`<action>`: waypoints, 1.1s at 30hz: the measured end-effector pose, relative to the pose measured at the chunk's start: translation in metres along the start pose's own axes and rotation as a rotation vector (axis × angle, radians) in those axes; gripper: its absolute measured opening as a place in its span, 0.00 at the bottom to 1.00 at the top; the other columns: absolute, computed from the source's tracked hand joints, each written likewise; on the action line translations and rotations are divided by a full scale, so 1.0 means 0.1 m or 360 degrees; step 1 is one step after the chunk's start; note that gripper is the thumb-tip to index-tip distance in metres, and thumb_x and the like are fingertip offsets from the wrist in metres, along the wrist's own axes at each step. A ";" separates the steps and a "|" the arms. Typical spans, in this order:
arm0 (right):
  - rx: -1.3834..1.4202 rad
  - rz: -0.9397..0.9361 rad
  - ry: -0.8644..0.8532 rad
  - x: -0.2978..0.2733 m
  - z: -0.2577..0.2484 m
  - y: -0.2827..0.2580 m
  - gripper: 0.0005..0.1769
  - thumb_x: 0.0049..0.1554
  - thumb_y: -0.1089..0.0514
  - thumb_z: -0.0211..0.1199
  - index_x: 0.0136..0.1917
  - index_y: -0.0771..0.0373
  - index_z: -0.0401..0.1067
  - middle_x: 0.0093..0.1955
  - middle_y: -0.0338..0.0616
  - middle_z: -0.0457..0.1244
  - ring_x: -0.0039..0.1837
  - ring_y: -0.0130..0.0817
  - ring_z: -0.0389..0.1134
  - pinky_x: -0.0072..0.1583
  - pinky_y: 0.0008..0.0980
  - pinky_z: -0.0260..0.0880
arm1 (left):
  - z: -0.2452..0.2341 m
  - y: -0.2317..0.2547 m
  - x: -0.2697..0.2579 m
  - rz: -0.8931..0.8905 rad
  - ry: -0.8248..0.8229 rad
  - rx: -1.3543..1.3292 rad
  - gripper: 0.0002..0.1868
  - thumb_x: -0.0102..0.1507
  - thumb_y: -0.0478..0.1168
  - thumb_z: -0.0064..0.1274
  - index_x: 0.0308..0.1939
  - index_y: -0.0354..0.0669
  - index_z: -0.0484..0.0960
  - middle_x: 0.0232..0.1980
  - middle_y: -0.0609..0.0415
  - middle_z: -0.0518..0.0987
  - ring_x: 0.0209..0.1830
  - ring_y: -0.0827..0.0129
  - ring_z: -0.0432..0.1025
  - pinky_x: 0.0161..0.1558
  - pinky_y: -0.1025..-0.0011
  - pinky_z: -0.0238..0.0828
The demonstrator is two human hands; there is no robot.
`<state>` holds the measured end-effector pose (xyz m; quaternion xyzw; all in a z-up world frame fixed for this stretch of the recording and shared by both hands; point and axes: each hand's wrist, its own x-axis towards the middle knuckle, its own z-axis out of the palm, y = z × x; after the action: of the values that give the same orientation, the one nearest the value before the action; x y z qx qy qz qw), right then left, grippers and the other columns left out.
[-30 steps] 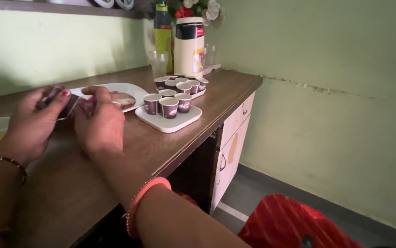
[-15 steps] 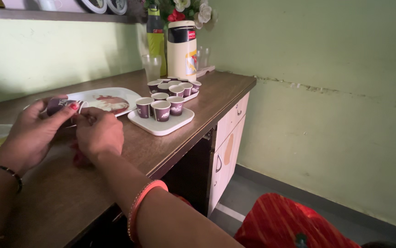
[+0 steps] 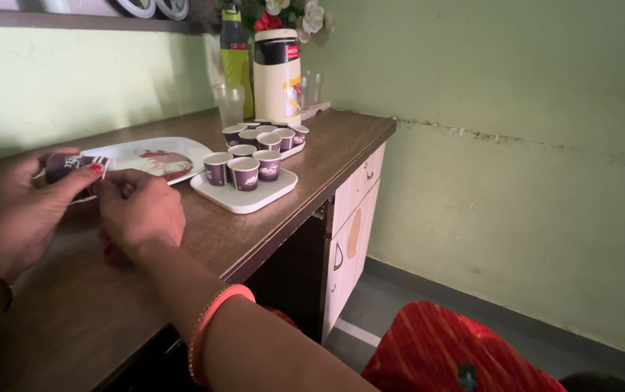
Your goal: The person wipes out small cups and a large serving tray with a pink cloth.
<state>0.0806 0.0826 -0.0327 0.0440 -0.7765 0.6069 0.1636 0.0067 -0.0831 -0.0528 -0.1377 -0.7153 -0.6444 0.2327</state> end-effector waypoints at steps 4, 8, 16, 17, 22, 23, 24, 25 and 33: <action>0.0047 0.0096 0.0012 0.00 -0.02 -0.03 0.18 0.57 0.44 0.62 0.56 0.52 0.80 0.42 0.50 0.74 0.47 0.42 0.78 0.56 0.37 0.75 | 0.03 0.07 -0.03 0.0007 -0.0057 -0.0019 0.19 0.65 0.36 0.59 0.59 0.40 0.76 0.52 0.55 0.80 0.52 0.74 0.76 0.55 0.76 0.73; -0.0013 0.0010 0.0276 0.02 -0.01 -0.03 0.15 0.57 0.48 0.63 0.52 0.56 0.81 0.45 0.49 0.72 0.49 0.43 0.75 0.57 0.39 0.73 | 0.07 0.11 -0.01 0.0004 0.0077 0.0086 0.19 0.66 0.37 0.60 0.60 0.37 0.75 0.53 0.52 0.79 0.52 0.69 0.77 0.53 0.74 0.74; 0.0157 0.0092 0.0348 0.02 -0.05 -0.03 0.13 0.58 0.51 0.63 0.52 0.59 0.79 0.43 0.47 0.72 0.43 0.39 0.75 0.54 0.38 0.75 | -0.03 -0.13 0.17 0.0173 0.0136 0.0236 0.30 0.64 0.38 0.58 0.67 0.33 0.66 0.59 0.42 0.76 0.51 0.62 0.78 0.49 0.72 0.76; 0.0161 0.0097 0.0326 0.02 -0.05 -0.03 0.13 0.58 0.51 0.62 0.52 0.58 0.79 0.41 0.47 0.72 0.42 0.39 0.75 0.53 0.37 0.75 | -0.04 -0.15 0.16 0.0557 0.0154 0.0733 0.31 0.65 0.36 0.62 0.68 0.29 0.66 0.60 0.36 0.75 0.54 0.53 0.74 0.51 0.65 0.73; 0.0189 0.0144 0.0268 0.04 -0.04 -0.02 0.13 0.58 0.50 0.61 0.54 0.54 0.78 0.43 0.47 0.72 0.44 0.43 0.77 0.53 0.38 0.75 | 0.06 0.13 -0.02 0.0415 0.0248 0.1431 0.33 0.65 0.33 0.60 0.75 0.37 0.69 0.65 0.37 0.75 0.44 0.55 0.77 0.37 0.67 0.76; 0.0089 0.0071 0.0320 0.05 -0.03 -0.01 0.13 0.58 0.50 0.62 0.54 0.54 0.79 0.45 0.48 0.72 0.48 0.45 0.75 0.54 0.41 0.73 | 0.09 0.21 -0.06 0.0552 0.0209 0.1477 0.29 0.66 0.31 0.55 0.73 0.39 0.72 0.63 0.39 0.77 0.36 0.56 0.75 0.32 0.67 0.75; -0.0012 0.0000 0.0370 0.06 -0.02 0.01 0.12 0.58 0.51 0.64 0.54 0.53 0.79 0.47 0.49 0.72 0.52 0.47 0.74 0.56 0.43 0.72 | 0.13 0.28 -0.10 0.0687 0.0167 0.1522 0.26 0.67 0.30 0.51 0.71 0.41 0.75 0.61 0.40 0.79 0.27 0.57 0.74 0.26 0.66 0.73; -0.0011 0.0001 0.0371 0.07 -0.01 0.03 0.12 0.58 0.51 0.64 0.54 0.53 0.79 0.47 0.49 0.72 0.52 0.47 0.74 0.56 0.43 0.72 | 0.20 0.31 -0.11 0.0688 0.0166 0.1522 0.26 0.67 0.30 0.51 0.71 0.41 0.75 0.61 0.40 0.79 0.27 0.57 0.74 0.26 0.66 0.73; 0.0094 -0.0511 0.0569 0.05 0.05 0.06 0.16 0.63 0.48 0.59 0.50 0.63 0.76 0.51 0.55 0.67 0.51 0.53 0.70 0.56 0.47 0.69 | 0.23 0.19 -0.04 0.0370 0.0063 0.1177 0.19 0.81 0.48 0.39 0.62 0.41 0.80 0.47 0.44 0.82 0.40 0.64 0.75 0.43 0.63 0.73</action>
<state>0.0730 0.0801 -0.0375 0.0635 -0.7002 0.5936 0.3915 0.0158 -0.0576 -0.0398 -0.1123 -0.8742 -0.3149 0.3520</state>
